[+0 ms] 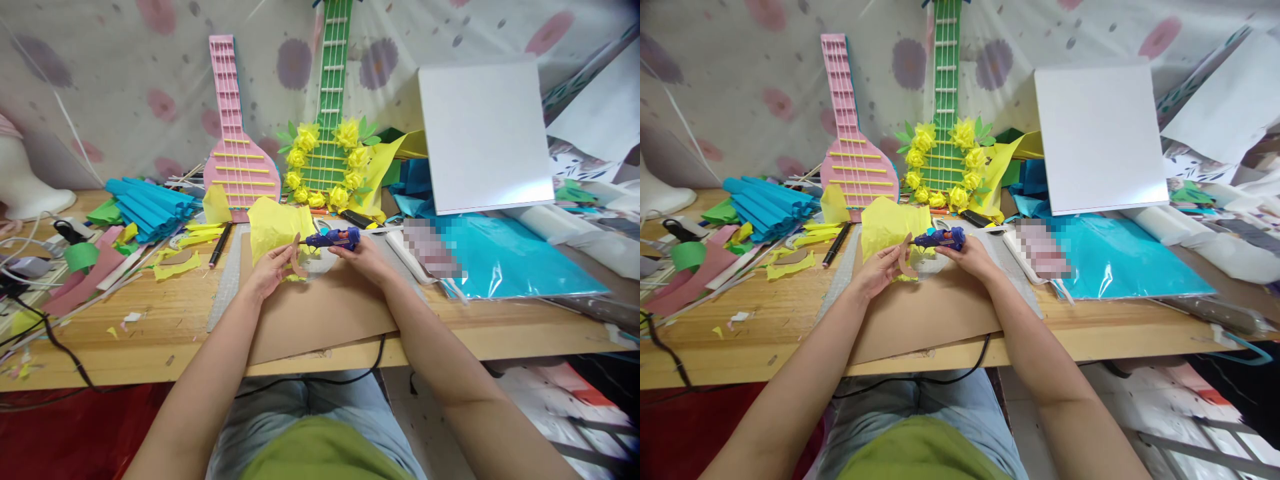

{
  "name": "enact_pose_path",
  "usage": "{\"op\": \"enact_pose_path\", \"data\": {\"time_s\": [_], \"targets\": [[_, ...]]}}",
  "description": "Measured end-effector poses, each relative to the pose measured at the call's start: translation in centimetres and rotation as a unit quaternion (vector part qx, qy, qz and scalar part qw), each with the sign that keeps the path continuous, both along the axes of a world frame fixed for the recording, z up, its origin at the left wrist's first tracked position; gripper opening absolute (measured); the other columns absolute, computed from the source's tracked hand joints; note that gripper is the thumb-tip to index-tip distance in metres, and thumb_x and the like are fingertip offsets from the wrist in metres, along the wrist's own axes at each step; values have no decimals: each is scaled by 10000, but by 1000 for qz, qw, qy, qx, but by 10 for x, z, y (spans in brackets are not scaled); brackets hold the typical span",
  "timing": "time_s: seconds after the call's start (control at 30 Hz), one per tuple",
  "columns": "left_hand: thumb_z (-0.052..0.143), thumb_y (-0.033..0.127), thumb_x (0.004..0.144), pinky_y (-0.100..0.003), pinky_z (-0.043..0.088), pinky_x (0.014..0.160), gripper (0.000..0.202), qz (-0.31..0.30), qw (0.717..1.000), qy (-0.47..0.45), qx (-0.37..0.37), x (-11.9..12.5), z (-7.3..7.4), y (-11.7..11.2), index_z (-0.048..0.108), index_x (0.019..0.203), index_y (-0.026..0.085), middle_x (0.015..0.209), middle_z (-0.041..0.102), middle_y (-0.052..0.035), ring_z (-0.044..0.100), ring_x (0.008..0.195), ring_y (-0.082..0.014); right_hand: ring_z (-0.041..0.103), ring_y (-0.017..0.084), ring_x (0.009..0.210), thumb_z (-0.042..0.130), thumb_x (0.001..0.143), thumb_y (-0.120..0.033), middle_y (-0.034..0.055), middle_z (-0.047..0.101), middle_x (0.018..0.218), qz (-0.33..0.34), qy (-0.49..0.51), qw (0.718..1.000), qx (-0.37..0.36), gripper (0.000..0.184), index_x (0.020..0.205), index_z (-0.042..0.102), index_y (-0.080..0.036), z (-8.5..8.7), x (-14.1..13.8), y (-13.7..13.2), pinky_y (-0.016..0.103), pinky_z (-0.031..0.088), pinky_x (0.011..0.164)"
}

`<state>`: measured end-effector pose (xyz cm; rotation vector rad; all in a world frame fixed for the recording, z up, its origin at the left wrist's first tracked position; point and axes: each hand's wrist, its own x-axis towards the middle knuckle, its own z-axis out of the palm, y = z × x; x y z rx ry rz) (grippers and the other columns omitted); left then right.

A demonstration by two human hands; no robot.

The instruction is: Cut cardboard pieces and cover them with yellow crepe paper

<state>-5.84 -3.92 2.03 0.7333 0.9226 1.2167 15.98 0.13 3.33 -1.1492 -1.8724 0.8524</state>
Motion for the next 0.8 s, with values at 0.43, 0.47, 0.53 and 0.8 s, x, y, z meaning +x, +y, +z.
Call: {"op": "enact_pose_path", "data": {"time_s": [0.43,0.47,0.53,0.8], "targets": [[737,308,646,-179,491,546,279,-28,1000,10,-10,0,2,-2,693,869,147,819,662,-29,579,640,-80,561,161,648,631,657,-528,15,646,723,-58,38,997,-15,378,826,655,-191,-11,2,12,284,441,626],[737,317,644,-176,489,544,285,-29,999,13,-9,-1,1,-2,692,867,146,818,661,-28,577,634,-77,552,155,632,628,658,-531,14,641,713,-56,39,997,-19,379,818,653,-188,-11,2,11,279,435,614],[739,333,640,-170,485,544,301,-33,999,15,-5,-1,0,-1,690,868,144,810,659,-27,576,629,-74,540,146,615,628,655,-533,13,635,703,-57,39,997,-23,382,807,651,-183,-10,2,11,273,426,604],[734,340,645,-166,482,519,289,-39,999,13,-5,-1,0,-1,690,849,141,779,657,-23,582,600,-74,556,159,646,633,648,-532,24,641,726,-54,38,997,-30,397,809,654,-170,-11,3,12,279,434,624]]}}
